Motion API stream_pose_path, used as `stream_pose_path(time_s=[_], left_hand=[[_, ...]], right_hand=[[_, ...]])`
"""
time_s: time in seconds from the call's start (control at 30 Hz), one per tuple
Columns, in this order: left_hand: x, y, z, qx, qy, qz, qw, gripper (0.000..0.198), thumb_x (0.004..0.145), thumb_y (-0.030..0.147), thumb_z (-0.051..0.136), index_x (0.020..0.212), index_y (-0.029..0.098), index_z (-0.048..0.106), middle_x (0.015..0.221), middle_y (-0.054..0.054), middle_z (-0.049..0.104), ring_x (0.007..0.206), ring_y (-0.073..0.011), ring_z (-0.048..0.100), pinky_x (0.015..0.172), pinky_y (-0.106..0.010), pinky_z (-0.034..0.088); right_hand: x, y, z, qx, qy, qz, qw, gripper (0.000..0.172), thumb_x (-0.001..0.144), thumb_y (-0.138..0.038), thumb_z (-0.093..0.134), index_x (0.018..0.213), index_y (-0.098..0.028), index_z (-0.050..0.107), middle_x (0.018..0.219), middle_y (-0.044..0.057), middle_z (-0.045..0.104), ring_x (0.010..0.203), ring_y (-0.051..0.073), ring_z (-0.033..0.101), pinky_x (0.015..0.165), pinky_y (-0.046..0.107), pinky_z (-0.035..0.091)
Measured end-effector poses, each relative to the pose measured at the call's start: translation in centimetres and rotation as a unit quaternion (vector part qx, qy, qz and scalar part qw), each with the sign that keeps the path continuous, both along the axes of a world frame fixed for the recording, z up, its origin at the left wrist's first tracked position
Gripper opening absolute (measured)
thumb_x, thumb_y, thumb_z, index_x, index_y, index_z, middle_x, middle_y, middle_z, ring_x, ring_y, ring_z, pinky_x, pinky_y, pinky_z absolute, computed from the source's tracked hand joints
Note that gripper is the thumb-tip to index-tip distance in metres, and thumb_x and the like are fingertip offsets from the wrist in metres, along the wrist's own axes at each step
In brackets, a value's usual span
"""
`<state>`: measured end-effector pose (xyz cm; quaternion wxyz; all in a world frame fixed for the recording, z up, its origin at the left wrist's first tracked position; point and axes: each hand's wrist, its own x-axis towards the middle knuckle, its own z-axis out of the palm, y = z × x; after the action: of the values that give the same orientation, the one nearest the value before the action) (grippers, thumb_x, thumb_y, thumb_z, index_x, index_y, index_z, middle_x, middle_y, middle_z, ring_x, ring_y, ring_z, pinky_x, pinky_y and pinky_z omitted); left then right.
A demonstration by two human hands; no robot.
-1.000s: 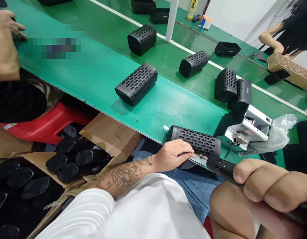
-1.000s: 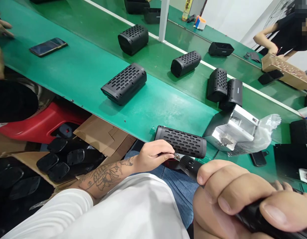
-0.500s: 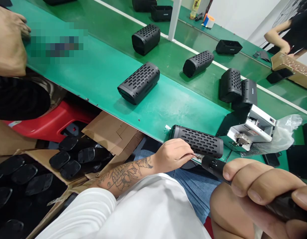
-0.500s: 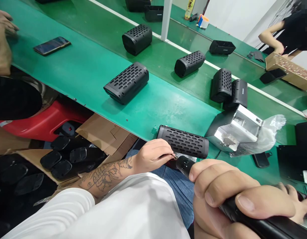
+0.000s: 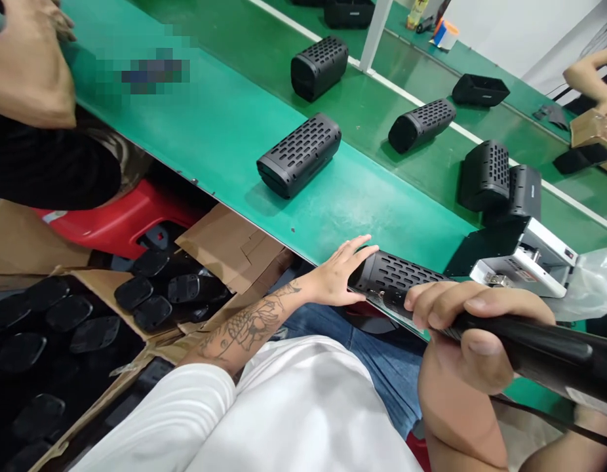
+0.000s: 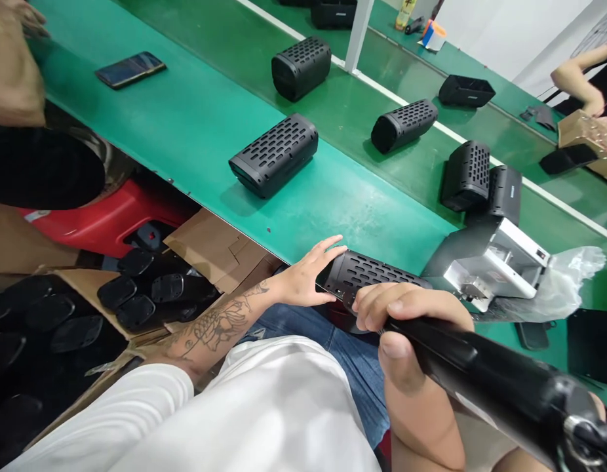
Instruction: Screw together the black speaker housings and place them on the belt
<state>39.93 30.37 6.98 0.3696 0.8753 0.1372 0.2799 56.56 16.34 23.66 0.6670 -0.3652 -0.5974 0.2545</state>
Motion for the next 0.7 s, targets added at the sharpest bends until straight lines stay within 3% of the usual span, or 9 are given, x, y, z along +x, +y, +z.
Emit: stream_pose_path(time_s=[0.23,0.37,0.5,0.7], left_hand=[[0.5,1.2,-0.9,-0.085,-0.055,-0.044,0.994,0.112,0.093,0.036,0.095,0.188,0.019,0.038,0.185,-0.025,0.041,0.178,-0.0345,0.046,0.152,-0.053,0.040],[0.7,1.7,-1.6,-0.055,-0.086,-0.049,0.994,0.108,0.095,0.048,0.095,0.185,0.015,0.045,0.178,-0.025,0.048,0.171,-0.0348,0.054,0.149,-0.049,0.045],[1.0,2.3,-2.2,-0.007,-0.106,-0.046,0.993,0.106,0.097,0.057,0.092,0.182,0.014,0.048,0.172,-0.026,0.053,0.165,-0.0376,0.057,0.144,-0.052,0.050],[1.3,2.7,-2.6,0.042,-0.137,-0.042,0.989,0.100,0.099,0.053,0.088,0.181,0.017,0.044,0.166,-0.024,0.057,0.155,-0.0373,0.062,0.137,-0.051,0.057]], right_hand=[[-0.6,2.6,-1.1,0.024,-0.046,0.053,0.997,0.008,0.104,-0.014,0.065,0.110,-0.014,0.059,0.083,0.000,0.065,0.072,0.010,0.071,0.076,0.033,0.068],[-0.7,2.7,-1.3,0.015,-0.054,0.075,0.996,0.010,0.103,-0.011,0.063,0.110,-0.014,0.057,0.085,0.001,0.064,0.074,0.010,0.070,0.075,0.033,0.069],[-0.7,2.2,-1.0,-0.018,-0.062,0.088,0.994,0.011,0.102,-0.013,0.064,0.105,-0.013,0.054,0.086,0.001,0.062,0.077,0.010,0.069,0.076,0.035,0.068],[-1.4,2.8,-0.8,-0.041,-0.131,0.091,0.986,0.024,0.106,-0.018,0.064,0.089,-0.015,0.047,0.077,0.000,0.055,0.077,0.009,0.066,0.086,0.034,0.068]])
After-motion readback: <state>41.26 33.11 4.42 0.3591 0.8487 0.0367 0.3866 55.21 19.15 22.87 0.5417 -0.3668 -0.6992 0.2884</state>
